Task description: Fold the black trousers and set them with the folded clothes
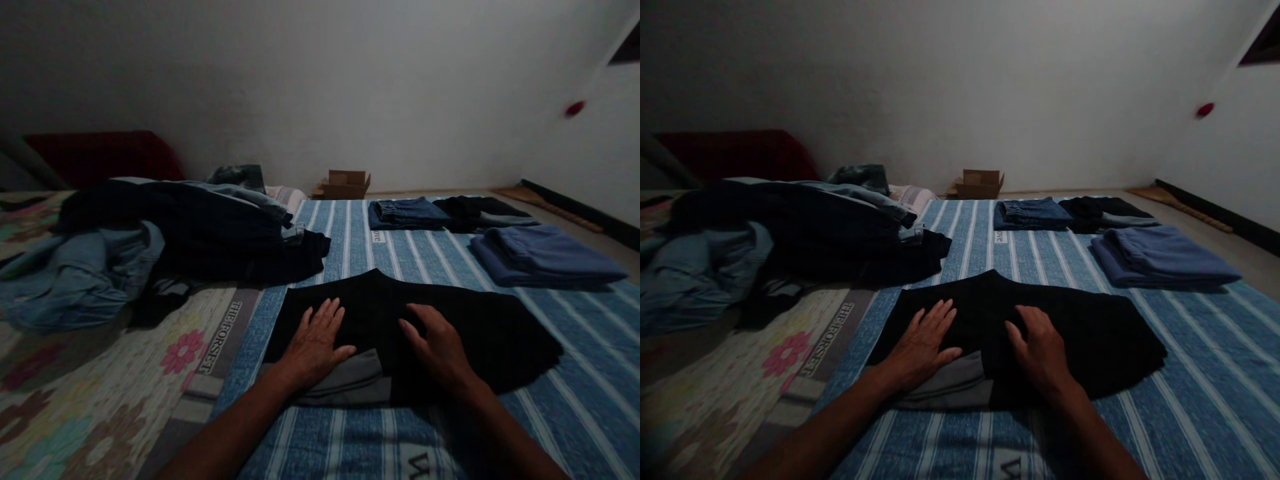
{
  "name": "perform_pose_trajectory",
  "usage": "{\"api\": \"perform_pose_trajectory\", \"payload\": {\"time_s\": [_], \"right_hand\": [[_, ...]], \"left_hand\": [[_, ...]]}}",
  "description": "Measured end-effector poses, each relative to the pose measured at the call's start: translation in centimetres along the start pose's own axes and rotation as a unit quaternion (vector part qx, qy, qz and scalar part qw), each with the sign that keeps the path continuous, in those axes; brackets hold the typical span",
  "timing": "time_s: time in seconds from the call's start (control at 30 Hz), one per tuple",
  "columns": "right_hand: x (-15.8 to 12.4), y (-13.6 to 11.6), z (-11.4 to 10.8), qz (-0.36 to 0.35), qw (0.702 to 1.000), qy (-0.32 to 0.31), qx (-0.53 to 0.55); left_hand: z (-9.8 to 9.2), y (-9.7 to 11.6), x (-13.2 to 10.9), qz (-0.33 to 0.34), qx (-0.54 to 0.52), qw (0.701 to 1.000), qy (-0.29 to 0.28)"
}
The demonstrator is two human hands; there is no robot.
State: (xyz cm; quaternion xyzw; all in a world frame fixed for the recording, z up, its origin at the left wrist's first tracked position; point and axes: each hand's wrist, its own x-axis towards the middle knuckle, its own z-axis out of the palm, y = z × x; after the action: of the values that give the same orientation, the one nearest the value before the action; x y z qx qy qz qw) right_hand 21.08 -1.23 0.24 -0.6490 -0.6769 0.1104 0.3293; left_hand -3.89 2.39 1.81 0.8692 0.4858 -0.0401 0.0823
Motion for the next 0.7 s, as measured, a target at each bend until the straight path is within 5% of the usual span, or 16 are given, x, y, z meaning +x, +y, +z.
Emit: {"api": "perform_pose_trajectory", "payload": {"time_s": [0.17,0.33,0.7], "right_hand": [[1.9,0.1,-1.3,0.108,0.986,-0.105,-0.074],[3.8,-0.2,-1.6,0.134,0.971,-0.196,-0.037],[4.4,0.4,-0.6,0.152,0.975,-0.157,0.049]], "left_hand": [[0.3,-0.2,0.1,0.009,0.002,1.0,0.019],[0.8,-0.5,0.1,0.021,-0.001,0.999,0.041],[0.8,-0.5,0.1,0.009,0.003,0.999,0.046]]}}
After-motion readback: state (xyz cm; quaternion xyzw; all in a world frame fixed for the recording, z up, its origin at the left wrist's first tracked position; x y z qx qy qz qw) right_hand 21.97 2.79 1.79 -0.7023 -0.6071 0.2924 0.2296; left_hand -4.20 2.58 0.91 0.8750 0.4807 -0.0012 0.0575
